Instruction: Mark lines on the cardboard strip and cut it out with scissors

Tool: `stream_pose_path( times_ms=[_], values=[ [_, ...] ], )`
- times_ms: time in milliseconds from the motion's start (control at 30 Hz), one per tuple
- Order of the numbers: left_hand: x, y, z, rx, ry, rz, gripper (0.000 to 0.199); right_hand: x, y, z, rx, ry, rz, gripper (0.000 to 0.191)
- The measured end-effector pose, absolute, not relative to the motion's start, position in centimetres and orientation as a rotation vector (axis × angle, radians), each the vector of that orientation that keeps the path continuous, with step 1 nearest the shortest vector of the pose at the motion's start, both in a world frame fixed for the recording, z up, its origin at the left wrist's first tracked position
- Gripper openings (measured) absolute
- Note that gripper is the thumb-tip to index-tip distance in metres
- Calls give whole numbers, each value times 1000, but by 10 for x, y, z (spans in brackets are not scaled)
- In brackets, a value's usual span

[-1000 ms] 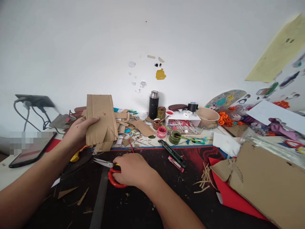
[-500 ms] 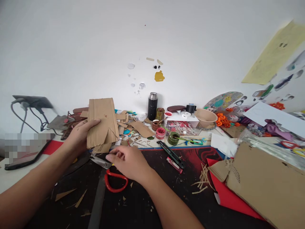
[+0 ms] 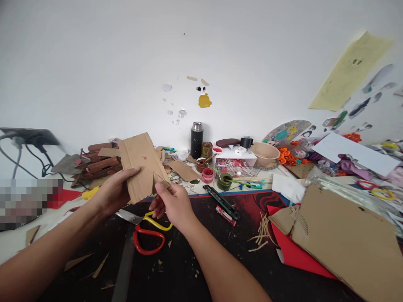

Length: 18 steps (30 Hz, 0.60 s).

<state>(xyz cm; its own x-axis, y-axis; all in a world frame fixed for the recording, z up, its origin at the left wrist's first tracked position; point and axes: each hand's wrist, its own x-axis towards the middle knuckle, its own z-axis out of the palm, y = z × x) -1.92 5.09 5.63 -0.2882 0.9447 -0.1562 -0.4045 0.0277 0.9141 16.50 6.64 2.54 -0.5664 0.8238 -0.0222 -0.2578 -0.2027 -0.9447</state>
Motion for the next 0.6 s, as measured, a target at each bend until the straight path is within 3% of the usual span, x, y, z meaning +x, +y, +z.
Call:
stream_pose_path(
  times_ms=[300,600],
  values=[
    [-10,39,57,750,1090,1332,55,165,62,24,-759,-1237,1819,65],
    [4,37,60,616,1134,1455,42,162,62,22,-774,-1335,1713,56]
  ],
)
